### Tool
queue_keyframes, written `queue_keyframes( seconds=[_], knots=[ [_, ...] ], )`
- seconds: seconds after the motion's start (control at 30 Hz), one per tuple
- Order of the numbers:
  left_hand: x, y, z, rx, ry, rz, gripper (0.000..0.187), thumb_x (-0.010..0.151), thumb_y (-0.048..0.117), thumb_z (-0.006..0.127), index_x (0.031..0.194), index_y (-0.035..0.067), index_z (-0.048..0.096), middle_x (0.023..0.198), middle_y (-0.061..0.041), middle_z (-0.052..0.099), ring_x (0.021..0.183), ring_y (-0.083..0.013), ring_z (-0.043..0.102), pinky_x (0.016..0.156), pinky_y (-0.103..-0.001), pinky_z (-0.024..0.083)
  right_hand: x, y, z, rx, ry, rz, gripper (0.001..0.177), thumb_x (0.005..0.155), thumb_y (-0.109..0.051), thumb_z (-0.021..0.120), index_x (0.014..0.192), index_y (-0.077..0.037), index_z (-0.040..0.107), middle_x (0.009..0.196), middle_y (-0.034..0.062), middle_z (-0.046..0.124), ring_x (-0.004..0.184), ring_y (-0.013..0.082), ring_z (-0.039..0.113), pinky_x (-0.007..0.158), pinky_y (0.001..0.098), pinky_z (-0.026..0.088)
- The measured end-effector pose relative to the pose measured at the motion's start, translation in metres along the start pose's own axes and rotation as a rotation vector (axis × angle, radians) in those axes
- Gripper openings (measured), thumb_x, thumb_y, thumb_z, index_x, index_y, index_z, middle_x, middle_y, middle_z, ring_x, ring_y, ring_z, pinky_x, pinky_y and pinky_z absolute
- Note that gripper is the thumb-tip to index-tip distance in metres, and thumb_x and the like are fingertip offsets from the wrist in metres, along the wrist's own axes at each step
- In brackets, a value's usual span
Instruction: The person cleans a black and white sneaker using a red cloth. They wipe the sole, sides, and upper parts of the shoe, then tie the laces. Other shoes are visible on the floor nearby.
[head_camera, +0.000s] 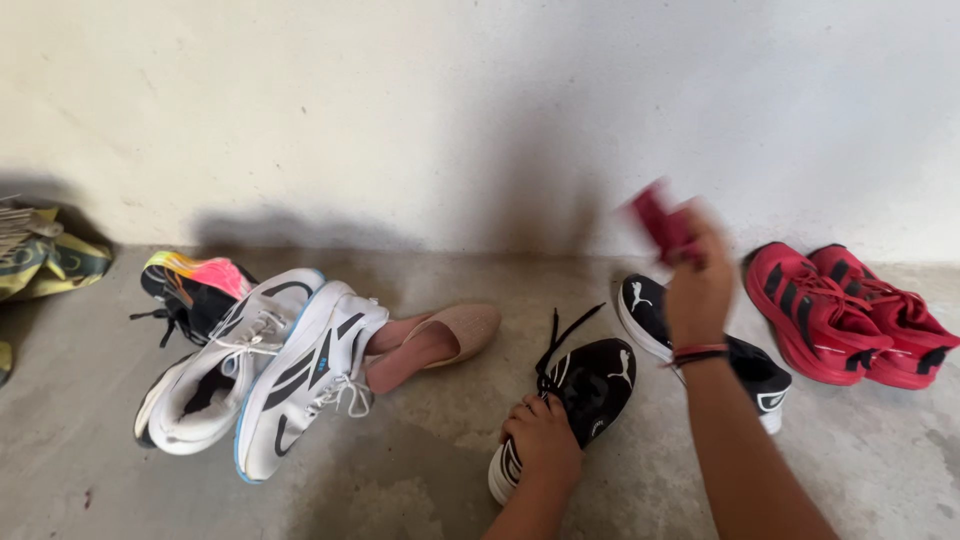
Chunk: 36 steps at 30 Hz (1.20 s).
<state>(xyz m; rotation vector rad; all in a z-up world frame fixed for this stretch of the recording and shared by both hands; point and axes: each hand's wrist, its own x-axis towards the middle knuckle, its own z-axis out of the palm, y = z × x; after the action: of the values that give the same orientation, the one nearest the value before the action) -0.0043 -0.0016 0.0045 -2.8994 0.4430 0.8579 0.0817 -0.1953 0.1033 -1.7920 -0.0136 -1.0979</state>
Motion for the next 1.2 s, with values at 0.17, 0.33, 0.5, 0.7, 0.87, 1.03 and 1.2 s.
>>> queue_keyframes(
  seconds=[0.17,0.33,0.5,0.7,0.87,1.03,1.2],
  knots=[
    [0.008,0.0,0.0,-0.037,-0.037,0.009,0.092,0.102,0.057,0.054,0.167,0.007,0.01,0.162,-0.032,0.022,0.136,-0.0538,0.038,0.094,-0.062,0.049,-0.059,0.018,-0.01,-0.454,0.15,-0.244,0.041,0.106,0.002,0.043,0.145,-0.002,0.057,0.136,0.0204,0.061,0.124,0.0309,0.059,0.1,0.0396,0.051],
    [0.023,0.0,0.011,-0.051,0.093,-0.001,0.077,0.106,0.046,0.049,0.165,0.008,0.017,0.161,-0.03,0.028,0.134,-0.0526,0.041,0.093,-0.065,0.049,-0.163,0.137,0.017,-0.352,-0.645,0.584,0.039,0.097,0.001,0.048,0.131,-0.006,0.067,0.113,0.0145,0.068,0.098,0.0255,0.063,0.084,0.0363,0.053],
    [0.015,-0.004,0.006,-0.056,-0.016,0.016,0.08,0.106,0.047,0.049,0.165,0.008,0.012,0.165,-0.027,0.019,0.135,-0.0521,0.04,0.094,-0.064,0.051,-0.069,0.103,-0.016,-0.226,-0.191,0.715,0.041,0.098,0.001,0.055,0.129,-0.011,0.079,0.091,0.0241,0.068,0.065,0.0328,0.055,0.066,0.0454,0.046],
    [0.001,0.0,-0.001,-0.07,-0.004,0.003,0.086,0.103,0.051,0.053,0.166,0.008,0.013,0.163,-0.028,0.023,0.137,-0.0517,0.039,0.095,-0.064,0.049,-0.058,0.042,-0.013,-0.401,0.142,-0.192,0.036,0.097,0.003,0.049,0.125,-0.002,0.07,0.128,0.0193,0.067,0.12,0.0307,0.064,0.103,0.0397,0.052],
    [0.008,0.003,0.017,-0.105,0.045,-0.016,0.077,0.106,0.044,0.05,0.165,0.009,0.016,0.162,-0.028,0.024,0.135,-0.0513,0.04,0.092,-0.067,0.05,-0.195,0.122,0.016,-0.823,-0.497,0.076,0.034,0.085,-0.007,0.054,0.113,-0.006,0.073,0.109,0.0214,0.071,0.105,0.0374,0.066,0.095,0.0485,0.052],
    [0.018,0.004,0.019,-0.087,0.002,-0.02,0.078,0.105,0.047,0.05,0.166,0.01,0.017,0.161,-0.026,0.028,0.137,-0.0499,0.041,0.096,-0.065,0.049,-0.126,0.143,0.014,-0.335,-0.455,0.429,0.024,0.095,-0.005,0.055,0.108,-0.001,0.075,0.094,0.0137,0.076,0.081,0.0278,0.071,0.076,0.0388,0.057],
    [0.015,0.001,0.01,-0.049,0.01,-0.006,0.083,0.106,0.049,0.048,0.167,0.008,0.009,0.164,-0.028,0.02,0.137,-0.0518,0.038,0.095,-0.064,0.049,-0.063,0.077,-0.011,0.129,-0.229,0.68,0.036,0.095,0.002,0.05,0.118,-0.003,0.076,0.103,0.0121,0.074,0.077,0.0187,0.065,0.07,0.035,0.051]
  ],
)
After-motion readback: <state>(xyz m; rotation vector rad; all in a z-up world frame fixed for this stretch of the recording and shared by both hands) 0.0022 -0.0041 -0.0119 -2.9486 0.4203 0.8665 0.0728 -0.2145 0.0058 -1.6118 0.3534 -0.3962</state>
